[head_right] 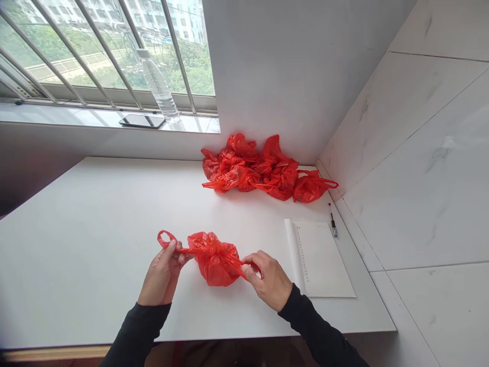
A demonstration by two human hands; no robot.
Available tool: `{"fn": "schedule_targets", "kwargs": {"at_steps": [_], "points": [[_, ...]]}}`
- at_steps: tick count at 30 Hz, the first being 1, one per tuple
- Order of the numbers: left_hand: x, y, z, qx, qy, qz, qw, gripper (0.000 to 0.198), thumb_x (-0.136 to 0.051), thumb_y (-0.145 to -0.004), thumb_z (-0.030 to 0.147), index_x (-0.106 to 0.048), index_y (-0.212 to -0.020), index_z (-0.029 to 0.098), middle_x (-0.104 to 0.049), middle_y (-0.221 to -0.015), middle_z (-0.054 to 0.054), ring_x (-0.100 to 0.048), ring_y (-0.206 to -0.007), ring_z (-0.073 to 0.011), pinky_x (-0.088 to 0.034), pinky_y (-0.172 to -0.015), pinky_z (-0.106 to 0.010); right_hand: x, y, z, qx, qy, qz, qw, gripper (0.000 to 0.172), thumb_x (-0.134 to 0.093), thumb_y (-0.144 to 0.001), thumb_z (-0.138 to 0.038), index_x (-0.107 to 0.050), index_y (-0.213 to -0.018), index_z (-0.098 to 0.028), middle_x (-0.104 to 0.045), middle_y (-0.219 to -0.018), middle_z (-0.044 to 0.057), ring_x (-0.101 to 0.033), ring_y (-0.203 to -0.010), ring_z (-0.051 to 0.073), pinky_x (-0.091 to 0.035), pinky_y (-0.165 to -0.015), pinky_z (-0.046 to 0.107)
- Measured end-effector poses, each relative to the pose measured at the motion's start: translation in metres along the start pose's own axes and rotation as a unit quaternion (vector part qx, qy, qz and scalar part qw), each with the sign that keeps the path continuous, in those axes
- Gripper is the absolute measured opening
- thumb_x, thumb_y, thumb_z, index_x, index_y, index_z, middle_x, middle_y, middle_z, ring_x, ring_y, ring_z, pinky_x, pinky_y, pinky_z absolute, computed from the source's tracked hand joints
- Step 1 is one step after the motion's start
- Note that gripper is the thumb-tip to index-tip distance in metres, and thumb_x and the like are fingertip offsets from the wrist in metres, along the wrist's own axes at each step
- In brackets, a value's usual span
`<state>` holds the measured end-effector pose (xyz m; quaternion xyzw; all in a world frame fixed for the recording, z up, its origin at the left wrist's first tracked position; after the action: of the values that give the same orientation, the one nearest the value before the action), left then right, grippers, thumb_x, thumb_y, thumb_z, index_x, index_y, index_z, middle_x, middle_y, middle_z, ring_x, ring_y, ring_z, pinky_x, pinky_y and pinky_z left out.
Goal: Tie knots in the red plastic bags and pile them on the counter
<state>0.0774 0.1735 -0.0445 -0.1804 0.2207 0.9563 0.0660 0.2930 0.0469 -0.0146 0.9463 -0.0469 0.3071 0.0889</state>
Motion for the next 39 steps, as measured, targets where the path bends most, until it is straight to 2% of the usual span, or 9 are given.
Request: {"fn": "schedule_targets", "kwargs": {"at_steps": [4,6,8,11,14,19,26,33,39], "points": [[-0.039,0.02,0.012,-0.031,-0.065,-0.056,0.996,0.034,-0.061,-0.089,0.046,-0.055,-0.069,0.019,-0.047,-0.06,0.003,-0.045,-0.063,-0.0127,-0.043,-0.069,-0.025,-0.006,-0.022,-0.025,0.07,0.031,0.039,0.996,0.083,-0.074,-0.076,-0.045,-0.038,-0.148,-0.025,-0.051,-0.138,0.012,-0.042,-0.126,0.034,-0.038,-0.105,0.051],[-0.053,0.027,0.019,-0.052,-0.099,-0.087,0.99,0.033,-0.059,-0.09,0.045,-0.056,-0.07,0.019,-0.05,-0.064,0.002,-0.048,-0.066,-0.0143,-0.043,-0.071,-0.026,-0.019,-0.037,-0.029,0.081,0.04,0.033,0.995,0.072,-0.07,-0.079,-0.036,-0.043,-0.144,-0.023,-0.057,-0.129,0.012,-0.048,-0.117,0.032,-0.04,-0.102,0.051],[-0.052,0.03,0.023,-0.066,-0.098,-0.089,0.989,0.027,-0.06,-0.09,0.044,-0.062,-0.08,0.019,-0.059,-0.076,-0.002,-0.055,-0.078,-0.0176,-0.044,-0.08,-0.03,-0.029,-0.048,-0.026,0.07,0.036,0.028,0.997,0.038,-0.058,-0.084,-0.023,-0.061,-0.122,-0.021,-0.065,-0.103,0.009,-0.054,-0.097,0.027,-0.046,-0.09,0.045],[-0.009,0.027,0.015,-0.044,-0.015,0.069,0.997,0.02,-0.06,-0.088,0.037,-0.061,-0.102,0.022,-0.064,-0.102,-0.004,-0.058,-0.099,-0.0204,-0.045,-0.089,-0.033,-0.031,-0.054,-0.016,0.041,-0.025,0.036,0.998,0.017,-0.049,-0.087,-0.017,-0.065,-0.09,-0.021,-0.063,-0.082,0.004,-0.054,-0.079,0.021,-0.046,-0.075,0.037],[0.022,0.033,-0.022,0.072,0.053,0.191,0.977,0.021,-0.062,-0.084,0.031,-0.06,-0.103,0.022,-0.064,-0.104,-0.005,-0.06,-0.098,-0.0202,-0.048,-0.084,-0.033,-0.026,-0.052,-0.017,0.031,-0.145,0.018,0.989,0.015,-0.05,-0.092,-0.026,-0.064,-0.092,-0.02,-0.064,-0.088,0.003,-0.057,-0.081,0.02,-0.047,-0.076,0.035],[-0.039,0.041,-0.058,0.172,0.064,-0.08,0.98,0.031,-0.068,-0.082,0.044,-0.07,-0.096,0.018,-0.071,-0.09,-0.007,-0.065,-0.081,-0.0214,-0.05,-0.074,-0.032,-0.023,-0.041,-0.037,0.061,-0.265,-0.066,0.96,0.029,-0.056,-0.093,-0.045,-0.067,-0.105,-0.02,-0.066,-0.096,0.004,-0.059,-0.089,0.02,-0.049,-0.084,0.035],[-0.042,0.043,-0.053,0.122,0.011,-0.079,0.989,0.041,-0.08,-0.072,0.045,-0.072,-0.1,0.015,-0.075,-0.089,-0.009,-0.067,-0.077,-0.0225,-0.05,-0.072,-0.031,-0.027,-0.036,0.002,-0.09,-0.36,-0.099,0.923,0.071,-0.028,-0.091,-0.074,-0.064,-0.115,-0.018,-0.066,-0.082,0.005,-0.062,-0.068,0.018,-0.054,-0.067,0.035],[-0.046,0.05,-0.061,0.133,-0.047,-0.114,0.983,0.039,-0.075,-0.077,0.049,-0.073,-0.093,0.014,-0.075,-0.084,-0.009,-0.067,-0.078,-0.0237,-0.047,-0.066,-0.029,-0.04,-0.043,-0.009,-0.026,-0.378,-0.116,0.918,0.04,-0.07,-0.08,-0.054,-0.071,-0.099,-0.019,-0.07,-0.085,0.002,-0.061,-0.073,0.017,-0.05,-0.069,0.03],[-0.053,0.06,-0.058,0.174,0.033,-0.162,0.971,0.032,-0.071,-0.082,0.038,-0.07,-0.107,0.017,-0.073,-0.106,-0.01,-0.067,-0.089,-0.0231,-0.048,-0.07,-0.027,-0.036,-0.046,0.004,-0.068,-0.45,-0.054,0.889,0.045,-0.065,-0.083,-0.057,-0.071,-0.105,-0.018,-0.072,-0.09,0.006,-0.064,-0.076,0.019,-0.052,-0.074,0.033]]}}
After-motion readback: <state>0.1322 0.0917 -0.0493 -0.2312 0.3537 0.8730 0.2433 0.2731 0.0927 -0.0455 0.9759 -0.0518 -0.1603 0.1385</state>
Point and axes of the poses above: each hand's wrist, its own y-axis away from the middle knuckle, its own x-axis out of the back of the hand, z = x × y, the point moved 9 cm from there along -y, towards the middle knuckle
